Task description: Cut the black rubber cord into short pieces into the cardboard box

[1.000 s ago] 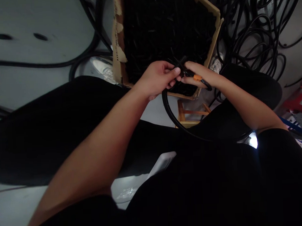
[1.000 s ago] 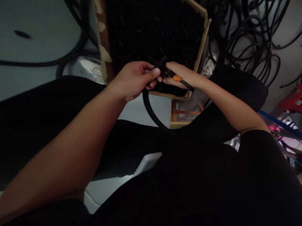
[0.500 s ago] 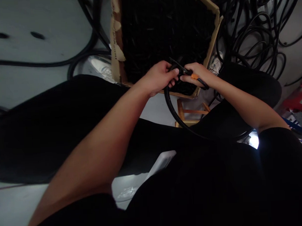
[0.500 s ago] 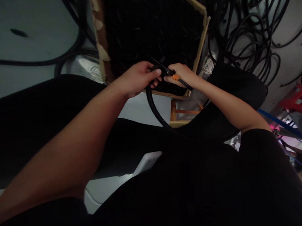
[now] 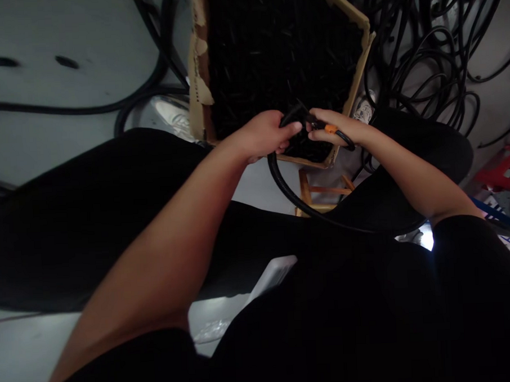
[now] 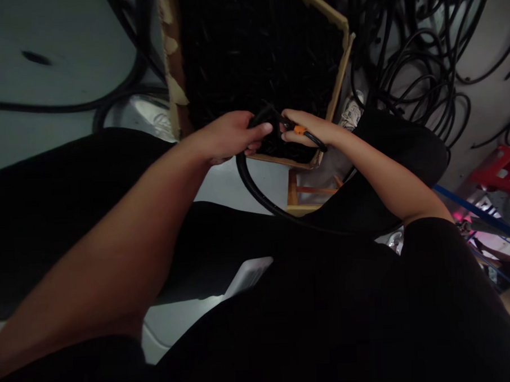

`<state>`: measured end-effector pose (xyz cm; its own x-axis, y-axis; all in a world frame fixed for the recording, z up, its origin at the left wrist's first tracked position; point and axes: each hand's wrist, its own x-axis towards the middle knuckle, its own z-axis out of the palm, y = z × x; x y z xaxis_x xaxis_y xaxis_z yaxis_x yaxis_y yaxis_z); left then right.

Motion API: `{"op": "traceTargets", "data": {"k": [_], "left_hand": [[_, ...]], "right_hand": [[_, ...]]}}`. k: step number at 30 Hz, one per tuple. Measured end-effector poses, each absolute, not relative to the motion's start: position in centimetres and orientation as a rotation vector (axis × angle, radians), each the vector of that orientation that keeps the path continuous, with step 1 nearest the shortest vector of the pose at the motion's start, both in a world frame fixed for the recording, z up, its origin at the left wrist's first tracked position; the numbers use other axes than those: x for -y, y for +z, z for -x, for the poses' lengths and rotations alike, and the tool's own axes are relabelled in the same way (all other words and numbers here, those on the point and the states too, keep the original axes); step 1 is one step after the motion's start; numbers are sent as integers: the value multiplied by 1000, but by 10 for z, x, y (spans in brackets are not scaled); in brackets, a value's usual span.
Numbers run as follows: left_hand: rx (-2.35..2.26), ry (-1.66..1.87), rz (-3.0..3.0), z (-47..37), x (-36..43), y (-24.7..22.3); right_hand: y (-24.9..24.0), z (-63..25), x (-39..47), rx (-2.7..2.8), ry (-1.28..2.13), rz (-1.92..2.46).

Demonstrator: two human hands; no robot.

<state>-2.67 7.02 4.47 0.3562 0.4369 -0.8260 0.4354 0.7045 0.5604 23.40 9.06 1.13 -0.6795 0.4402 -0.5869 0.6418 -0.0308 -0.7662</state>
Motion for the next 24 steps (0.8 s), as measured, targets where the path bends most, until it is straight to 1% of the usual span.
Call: {"op": "traceTargets", "data": {"k": [3,8,11,15,20,24], "left_hand": [[-1199,26,-854,26,-74,57],[-1206,101,-849,17,-74,65],[-1184,67,-836,14,-72,67],[-1156,74,-841,15,-73,69],[-1153,97,-833,20,-77,61],[-1192,106,-786,23,-78,54]], "right_hand": [[19,-231,-97,-2166,-1651,-1075],[22,-230,-94,-2226,-1623,-1077],[23,-224,-88,-2209,-1623,-1139],[32,-211,-87,-2117,-1594,-1345],[47,-203,-89,-1986,-1609,-1469],[42,-208,-90,-1948,-1530,-1582]]}}
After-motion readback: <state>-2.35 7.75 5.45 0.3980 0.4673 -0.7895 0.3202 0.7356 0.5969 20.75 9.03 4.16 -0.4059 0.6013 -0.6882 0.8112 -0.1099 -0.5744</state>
